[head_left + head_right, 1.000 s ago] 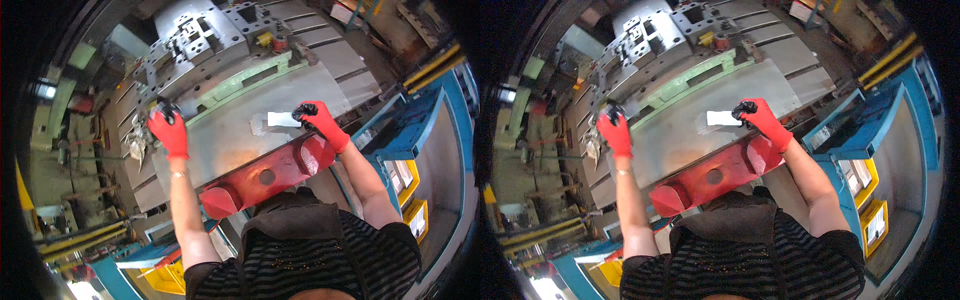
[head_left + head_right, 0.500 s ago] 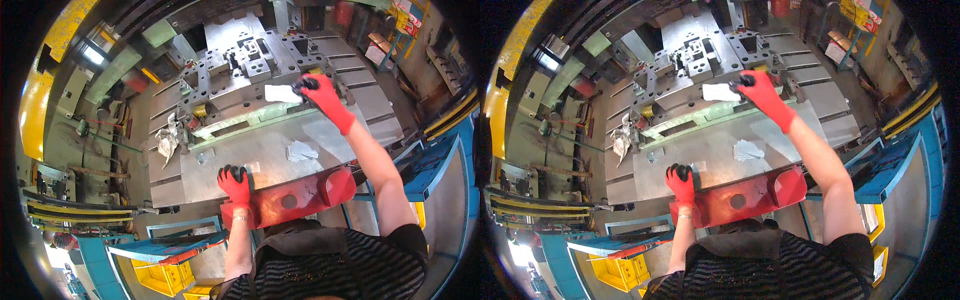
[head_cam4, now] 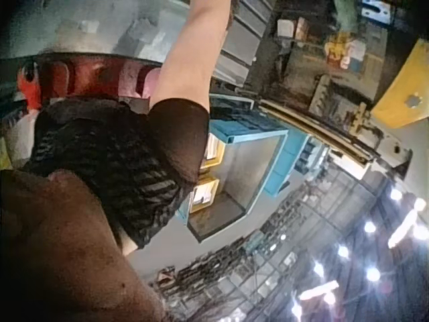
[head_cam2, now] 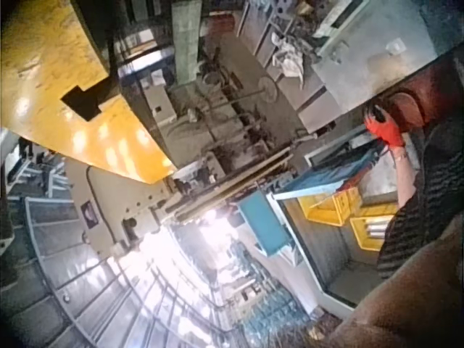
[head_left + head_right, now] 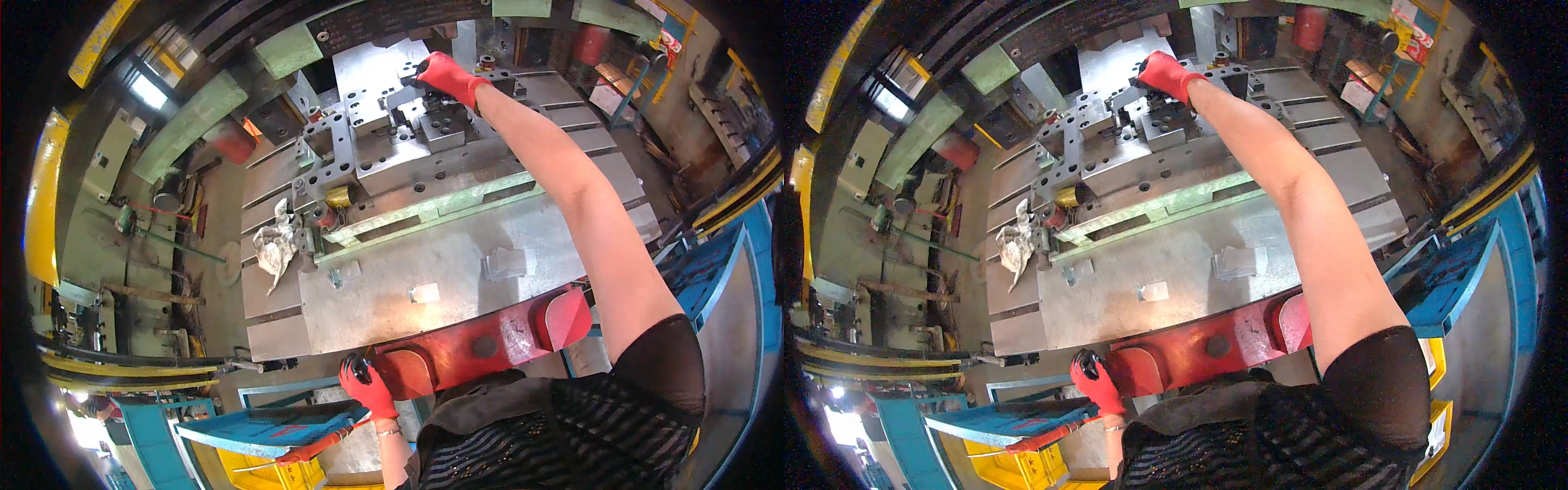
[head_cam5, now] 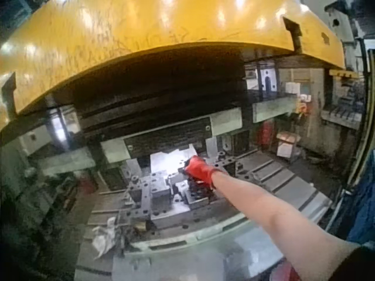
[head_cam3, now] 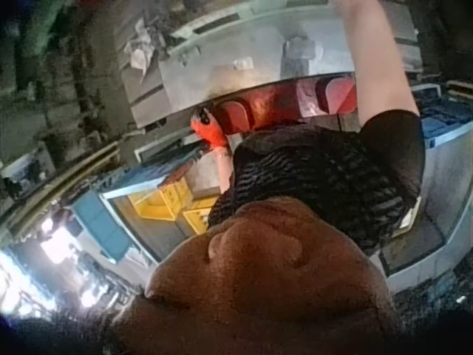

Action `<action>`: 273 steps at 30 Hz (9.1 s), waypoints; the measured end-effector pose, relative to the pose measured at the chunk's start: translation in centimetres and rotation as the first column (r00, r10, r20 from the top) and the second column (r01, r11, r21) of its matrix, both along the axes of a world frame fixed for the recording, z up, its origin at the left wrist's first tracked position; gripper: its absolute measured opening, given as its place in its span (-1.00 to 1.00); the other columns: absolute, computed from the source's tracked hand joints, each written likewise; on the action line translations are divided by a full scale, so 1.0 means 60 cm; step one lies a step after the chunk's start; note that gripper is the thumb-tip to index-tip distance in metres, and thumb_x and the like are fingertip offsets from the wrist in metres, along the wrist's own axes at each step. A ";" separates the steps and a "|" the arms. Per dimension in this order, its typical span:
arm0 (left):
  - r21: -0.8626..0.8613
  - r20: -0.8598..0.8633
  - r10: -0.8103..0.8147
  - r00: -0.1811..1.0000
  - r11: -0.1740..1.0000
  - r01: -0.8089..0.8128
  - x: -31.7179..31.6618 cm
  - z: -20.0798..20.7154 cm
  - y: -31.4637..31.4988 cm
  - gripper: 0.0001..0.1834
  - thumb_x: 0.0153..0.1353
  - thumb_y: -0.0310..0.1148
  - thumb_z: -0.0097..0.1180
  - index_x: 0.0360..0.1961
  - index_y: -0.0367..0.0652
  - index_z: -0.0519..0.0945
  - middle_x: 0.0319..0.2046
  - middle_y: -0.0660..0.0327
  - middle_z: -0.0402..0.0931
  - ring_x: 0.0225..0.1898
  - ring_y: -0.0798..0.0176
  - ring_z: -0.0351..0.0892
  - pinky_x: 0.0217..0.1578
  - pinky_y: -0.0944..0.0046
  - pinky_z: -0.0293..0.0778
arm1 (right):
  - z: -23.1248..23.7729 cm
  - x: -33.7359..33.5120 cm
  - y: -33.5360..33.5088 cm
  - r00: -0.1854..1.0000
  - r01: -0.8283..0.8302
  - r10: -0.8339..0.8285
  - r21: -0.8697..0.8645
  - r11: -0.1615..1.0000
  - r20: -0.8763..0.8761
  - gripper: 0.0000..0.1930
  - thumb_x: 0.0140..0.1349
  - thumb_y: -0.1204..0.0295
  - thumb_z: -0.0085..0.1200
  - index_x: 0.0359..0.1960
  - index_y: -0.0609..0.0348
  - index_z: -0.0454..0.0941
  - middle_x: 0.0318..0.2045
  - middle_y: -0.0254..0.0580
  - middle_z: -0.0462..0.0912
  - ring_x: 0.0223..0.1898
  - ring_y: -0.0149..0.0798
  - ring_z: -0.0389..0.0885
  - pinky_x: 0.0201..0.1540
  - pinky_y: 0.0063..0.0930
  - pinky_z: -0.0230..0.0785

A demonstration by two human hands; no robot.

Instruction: The person operates an industrial metal press to stamp small metal components.

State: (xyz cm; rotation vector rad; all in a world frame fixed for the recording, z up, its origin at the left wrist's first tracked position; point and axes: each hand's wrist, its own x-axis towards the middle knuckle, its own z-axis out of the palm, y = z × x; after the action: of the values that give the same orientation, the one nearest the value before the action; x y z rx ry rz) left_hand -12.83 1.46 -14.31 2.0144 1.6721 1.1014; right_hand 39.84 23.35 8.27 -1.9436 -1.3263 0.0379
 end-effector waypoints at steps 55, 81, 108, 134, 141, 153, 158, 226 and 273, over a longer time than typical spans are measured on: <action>-0.106 0.351 0.237 0.906 0.971 -0.213 -0.074 -0.100 -0.073 -0.75 0.10 -0.52 0.02 -0.17 -0.39 0.49 -0.18 -0.01 0.47 -0.14 0.01 0.46 -0.03 0.11 0.36 | -0.089 -0.093 -0.418 0.992 -0.069 0.044 0.224 0.972 0.115 -0.68 0.04 0.35 0.14 -0.13 0.09 0.53 -0.19 -0.02 0.55 -0.08 0.10 0.48 -0.05 -0.18 0.37; -0.237 0.932 0.058 0.358 0.846 0.478 -0.210 -0.560 0.078 -0.54 0.34 -0.24 -0.18 0.22 -0.14 0.26 0.13 0.18 0.34 0.12 0.21 0.34 0.08 0.20 0.34 | -0.583 -0.142 -0.920 0.685 -0.068 -0.091 -0.187 0.980 -0.723 -0.68 -0.16 0.38 0.21 -0.35 0.28 0.53 -0.50 0.09 0.56 -0.35 0.09 0.53 -0.29 -0.18 0.34; -0.787 0.525 0.302 0.796 0.529 0.319 -0.169 -0.177 -0.029 -0.64 0.15 -0.20 0.10 -0.14 -0.25 0.54 -0.19 0.17 0.56 -0.27 0.21 0.49 -0.24 0.26 0.40 | -0.679 -0.121 -0.946 0.372 0.147 -0.188 -0.142 0.979 -0.909 -0.71 0.15 0.40 0.11 -0.13 0.30 0.52 -0.35 -0.19 0.64 -0.31 -0.34 0.59 -0.30 -0.45 0.44; 0.256 -0.622 0.001 0.783 0.945 0.202 0.624 0.310 0.499 -0.57 0.06 -0.01 0.08 -0.16 -0.07 0.60 0.00 0.09 0.43 0.11 -0.04 0.31 0.08 -0.12 0.25 | -0.629 -0.336 -1.124 0.225 0.674 -0.646 -0.362 0.644 -0.730 -0.78 0.14 0.47 0.07 -0.17 0.23 0.55 -0.42 -0.20 0.60 -0.51 -0.31 0.56 -0.62 -0.43 0.46; 0.579 -0.388 -0.110 0.915 0.743 0.335 0.558 0.376 0.408 -0.65 -0.03 -0.07 0.14 -0.31 -0.10 0.60 -0.08 0.07 0.48 0.04 -0.07 0.35 0.03 -0.08 0.25 | -0.495 -0.247 -1.047 0.266 0.733 -0.526 -0.185 0.655 -0.808 -0.77 0.19 0.47 0.03 -0.15 0.31 0.51 -0.34 -0.21 0.60 -0.35 -0.34 0.56 -0.42 -0.43 0.46; 0.360 -0.209 -0.277 0.938 0.870 0.337 0.259 0.051 0.093 -0.65 -0.14 -0.27 0.29 -0.34 -0.22 0.51 -0.16 0.06 0.44 0.00 -0.12 0.31 0.04 -0.08 0.19 | -0.288 -0.244 -0.682 0.750 0.023 0.088 0.159 0.987 -0.655 -0.61 0.10 0.66 -0.01 0.03 0.30 0.44 -0.08 -0.17 0.57 -0.05 -0.36 0.51 0.06 -0.48 0.30; 0.322 -0.313 -0.032 0.949 0.937 0.138 0.248 0.007 0.081 -0.53 -0.16 -0.25 0.32 -0.20 -0.18 0.48 -0.10 0.07 0.41 0.04 -0.10 0.29 0.06 -0.09 0.16 | -0.249 -0.342 -0.588 0.796 -0.160 0.263 0.230 0.960 -0.545 -0.62 0.03 0.60 0.05 -0.04 0.29 0.46 -0.15 -0.06 0.56 -0.10 -0.22 0.55 -0.01 -0.45 0.33; -0.118 -0.306 0.895 0.324 0.302 -0.946 -0.689 -0.104 -0.685 -0.47 -0.13 -0.31 0.28 -0.06 -0.16 0.47 0.01 0.04 0.37 0.17 -0.21 0.17 0.16 -0.12 0.08 | -0.456 -1.457 -0.779 -0.504 -0.592 0.848 -0.649 -0.477 -0.164 -0.81 0.04 0.31 0.03 -0.42 0.18 0.47 -0.42 0.03 0.58 -0.29 0.06 0.56 -0.25 -0.09 0.38; -0.120 -0.277 0.921 0.275 0.251 -0.961 -0.664 -0.216 -0.743 -0.61 -0.12 -0.29 0.20 -0.21 -0.16 0.52 -0.16 0.08 0.47 -0.03 -0.03 0.40 0.11 -0.06 0.24 | -0.662 -1.510 -0.741 0.070 -0.621 0.751 -0.618 -0.483 -0.657 -0.43 0.16 -0.05 -0.02 -0.32 0.38 0.49 -0.42 0.15 0.59 -0.32 0.05 0.58 -0.30 -0.18 0.34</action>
State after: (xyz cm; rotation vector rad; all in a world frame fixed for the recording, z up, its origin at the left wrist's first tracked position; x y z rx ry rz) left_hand -52.68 -43.10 -27.26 0.6964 3.0719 0.8550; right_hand -50.77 -21.11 -31.44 -0.8893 -3.0038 1.8742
